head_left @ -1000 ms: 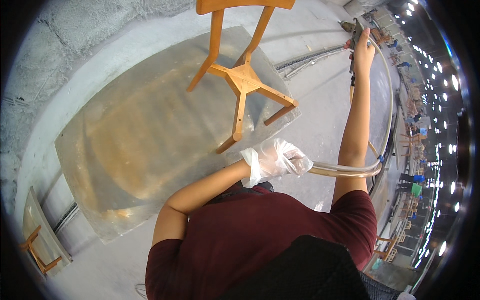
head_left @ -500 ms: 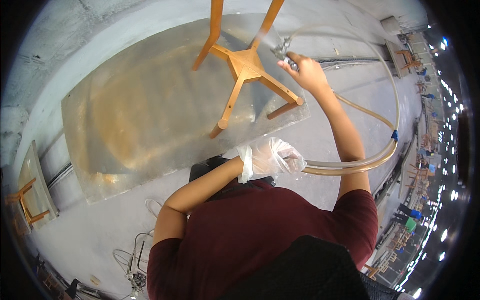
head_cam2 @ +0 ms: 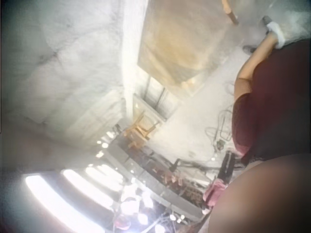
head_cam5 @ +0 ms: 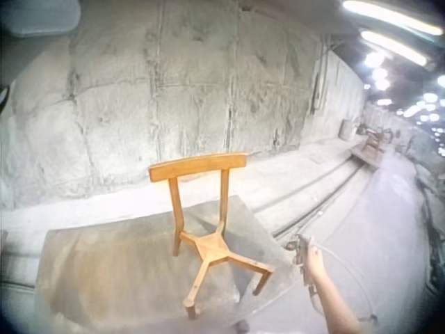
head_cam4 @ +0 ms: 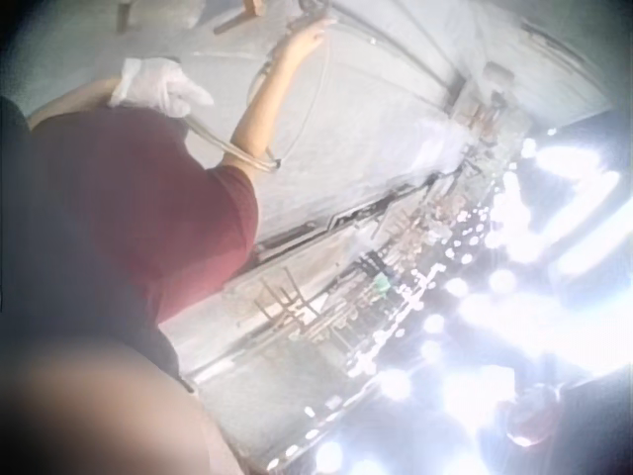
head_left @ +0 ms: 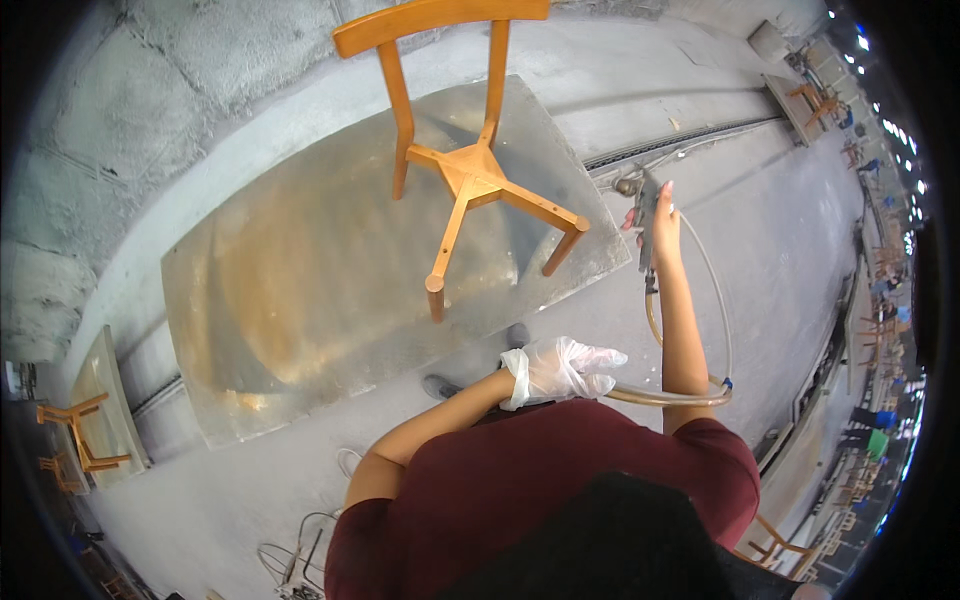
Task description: The person uses a spray gun to apply a clear finish to a wooden chair placed upside down on a protective sheet. They rotate the chair by hand to coat all legs and the underside, then flip it upright and continue spraying the seat and backrest.
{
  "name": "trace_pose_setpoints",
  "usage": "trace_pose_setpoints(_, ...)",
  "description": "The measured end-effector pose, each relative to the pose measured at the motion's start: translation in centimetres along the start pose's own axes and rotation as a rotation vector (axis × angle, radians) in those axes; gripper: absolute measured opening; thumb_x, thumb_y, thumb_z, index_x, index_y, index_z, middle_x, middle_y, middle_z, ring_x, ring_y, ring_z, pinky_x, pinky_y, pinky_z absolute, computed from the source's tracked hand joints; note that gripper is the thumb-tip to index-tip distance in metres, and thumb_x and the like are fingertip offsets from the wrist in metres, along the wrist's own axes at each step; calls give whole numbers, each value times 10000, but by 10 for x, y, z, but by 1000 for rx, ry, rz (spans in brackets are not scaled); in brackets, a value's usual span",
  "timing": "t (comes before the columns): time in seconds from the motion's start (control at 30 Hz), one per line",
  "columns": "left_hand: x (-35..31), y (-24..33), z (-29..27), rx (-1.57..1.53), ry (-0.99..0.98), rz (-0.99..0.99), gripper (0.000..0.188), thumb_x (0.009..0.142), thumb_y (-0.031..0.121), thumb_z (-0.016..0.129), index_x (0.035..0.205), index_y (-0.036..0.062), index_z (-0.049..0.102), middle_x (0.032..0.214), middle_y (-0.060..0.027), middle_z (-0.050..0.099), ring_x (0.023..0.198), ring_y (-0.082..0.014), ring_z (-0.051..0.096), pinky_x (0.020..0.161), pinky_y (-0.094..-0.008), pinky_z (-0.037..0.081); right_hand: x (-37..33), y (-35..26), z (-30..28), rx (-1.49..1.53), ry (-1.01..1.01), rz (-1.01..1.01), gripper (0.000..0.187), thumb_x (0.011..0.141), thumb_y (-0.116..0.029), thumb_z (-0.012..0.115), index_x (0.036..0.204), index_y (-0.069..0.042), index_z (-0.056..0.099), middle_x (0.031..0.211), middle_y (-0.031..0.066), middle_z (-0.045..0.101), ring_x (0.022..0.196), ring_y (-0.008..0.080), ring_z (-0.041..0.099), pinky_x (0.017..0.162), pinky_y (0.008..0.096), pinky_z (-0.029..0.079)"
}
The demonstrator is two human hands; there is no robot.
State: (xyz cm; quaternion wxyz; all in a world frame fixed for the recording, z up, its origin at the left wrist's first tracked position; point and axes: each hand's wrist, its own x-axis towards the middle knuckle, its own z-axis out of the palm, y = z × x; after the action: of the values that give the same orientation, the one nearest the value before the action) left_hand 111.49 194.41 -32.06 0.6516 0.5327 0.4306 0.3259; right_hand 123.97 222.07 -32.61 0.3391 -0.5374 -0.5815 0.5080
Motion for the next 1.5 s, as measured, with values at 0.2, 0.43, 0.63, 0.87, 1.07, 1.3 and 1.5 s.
trace_pose_setpoints(0.2,87,28,21,-206,178,-86,377,959,285,672,1309,144,686,824,25,679,703,-68,559,693,-252,496,114,-33,-59,477,-198,-132,922,944,-816,163,1221,-39,574,787,87,649,663,175,651,407,234,355)
trace_pose_setpoints(0.43,186,69,17,-114,403,-196,344,966,319,634,1254,151,714,742,22,636,563,-73,537,568,-264,491,266,-55,-55,953,-455,-76,937,964,-776,62,1201,-8,544,808,143,621,646,196,525,445,248,353)
trace_pose_setpoints(0.63,223,62,12,-141,485,-420,364,948,291,655,1256,102,701,781,3,641,614,-75,571,593,-248,501,283,-8,-6,805,-514,75,917,954,-793,97,1147,-38,578,862,155,691,790,261,713,444,261,363)
trace_pose_setpoints(0.87,264,50,18,-380,608,-479,327,942,283,690,1190,74,727,774,34,629,640,-53,524,603,-244,465,288,110,58,709,-577,383,859,968,-783,161,1132,-44,568,765,119,670,668,248,710,446,292,382)
trace_pose_setpoints(1.07,289,49,13,-344,608,-579,212,970,288,629,1038,117,735,694,42,550,626,-55,469,597,-260,427,301,210,61,481,-289,511,914,961,-783,288,1157,50,610,735,141,677,622,259,709,448,330,408)
trace_pose_setpoints(1.3,322,26,16,-339,533,-540,179,966,241,601,897,98,682,691,12,535,645,-81,450,614,-276,412,308,245,24,199,-211,367,781,981,-709,406,1011,14,699,679,95,661,533,164,656,390,286,421)
trace_pose_setpoints(1.5,365,0,34,-576,295,-281,364,917,294,735,1198,63,713,836,50,626,770,-61,546,728,-252,468,296,177,-12,222,-531,53,685,1017,-661,390,934,-48,683,720,45,684,599,107,644,432,247,391)
